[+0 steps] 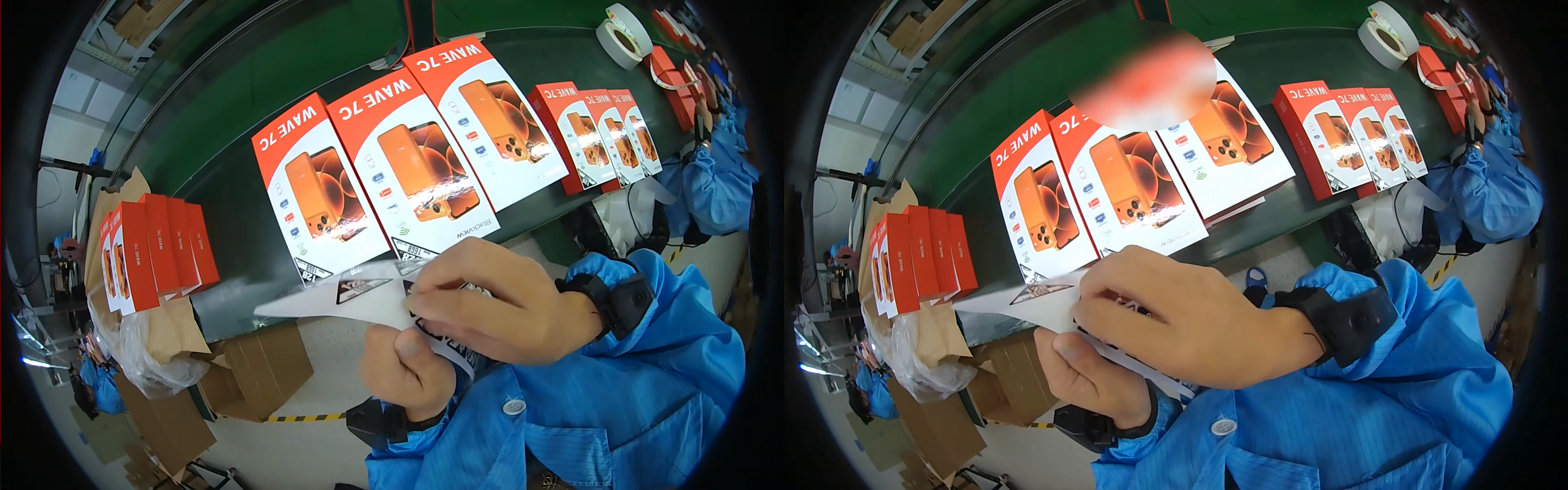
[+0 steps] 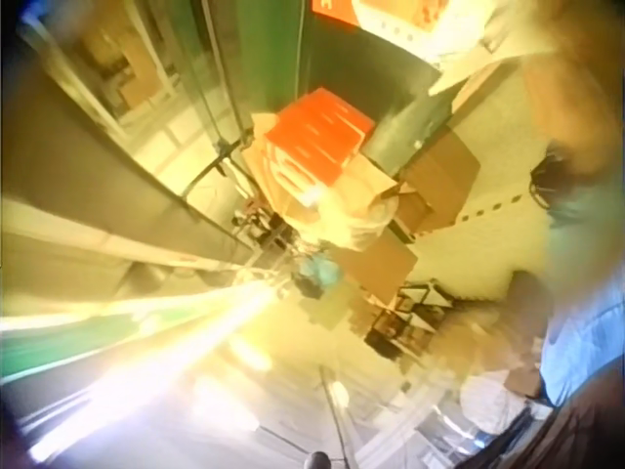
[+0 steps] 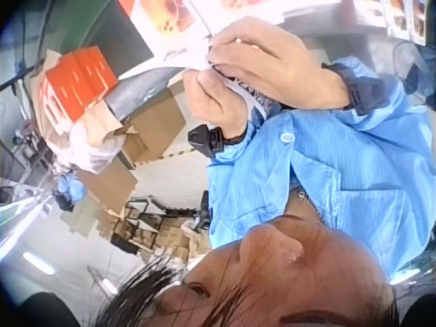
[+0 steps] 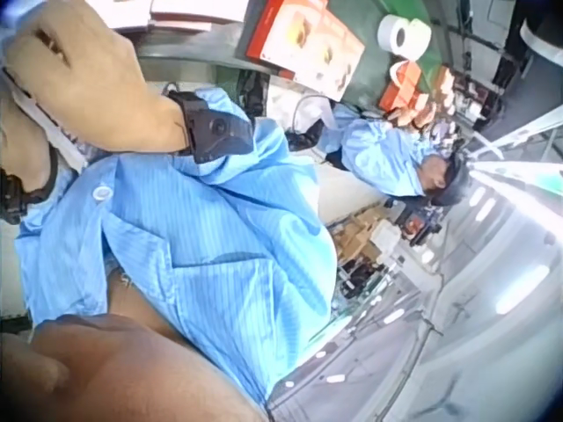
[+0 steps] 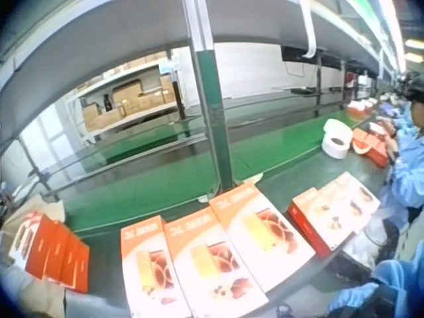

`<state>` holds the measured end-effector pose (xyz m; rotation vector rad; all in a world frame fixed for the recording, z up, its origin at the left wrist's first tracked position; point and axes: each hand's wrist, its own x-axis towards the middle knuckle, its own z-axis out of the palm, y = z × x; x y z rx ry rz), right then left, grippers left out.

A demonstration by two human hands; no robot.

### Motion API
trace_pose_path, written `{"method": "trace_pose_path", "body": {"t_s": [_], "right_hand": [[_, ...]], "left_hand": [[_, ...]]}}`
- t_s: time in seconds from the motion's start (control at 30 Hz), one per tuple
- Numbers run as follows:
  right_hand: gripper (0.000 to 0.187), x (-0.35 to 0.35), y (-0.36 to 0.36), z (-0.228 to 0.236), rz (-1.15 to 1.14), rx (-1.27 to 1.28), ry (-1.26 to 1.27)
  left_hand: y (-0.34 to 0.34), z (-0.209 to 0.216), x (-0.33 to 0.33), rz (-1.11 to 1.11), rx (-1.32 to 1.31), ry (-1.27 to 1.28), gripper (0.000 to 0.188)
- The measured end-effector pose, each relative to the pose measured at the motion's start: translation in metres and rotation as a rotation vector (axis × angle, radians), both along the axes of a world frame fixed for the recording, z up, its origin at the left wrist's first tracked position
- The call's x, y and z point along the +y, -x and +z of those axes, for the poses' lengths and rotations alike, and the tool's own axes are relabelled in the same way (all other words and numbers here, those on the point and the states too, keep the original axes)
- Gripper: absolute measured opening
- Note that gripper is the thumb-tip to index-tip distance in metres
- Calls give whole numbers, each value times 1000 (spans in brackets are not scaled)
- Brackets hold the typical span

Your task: The recorder is applying labels to mobile phone boxes on an assembly line.

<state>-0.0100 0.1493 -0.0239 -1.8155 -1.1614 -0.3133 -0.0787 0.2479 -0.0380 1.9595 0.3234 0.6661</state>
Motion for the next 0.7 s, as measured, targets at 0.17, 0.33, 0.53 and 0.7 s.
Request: {"method": "trace_pose_path", "body": {"t_s": [0.17, 0.33, 0.53, 0.7], "right_hand": [[18, -7, 1, -4, -7, 79, -4], [18, -15, -4, -12, -73, -163, 7], [10, -39, -22, 5, 131, 297, -173], [18, -85, -84, 28, 32, 633, -201]], "left_hand": [[-7, -7, -6, 44, -58, -65, 37], [-13, 2, -10, -70, 127, 184, 39], [-18, -8, -12, 92, -42, 505, 30], [-13, -18, 12, -446, -59, -201, 16]]}}
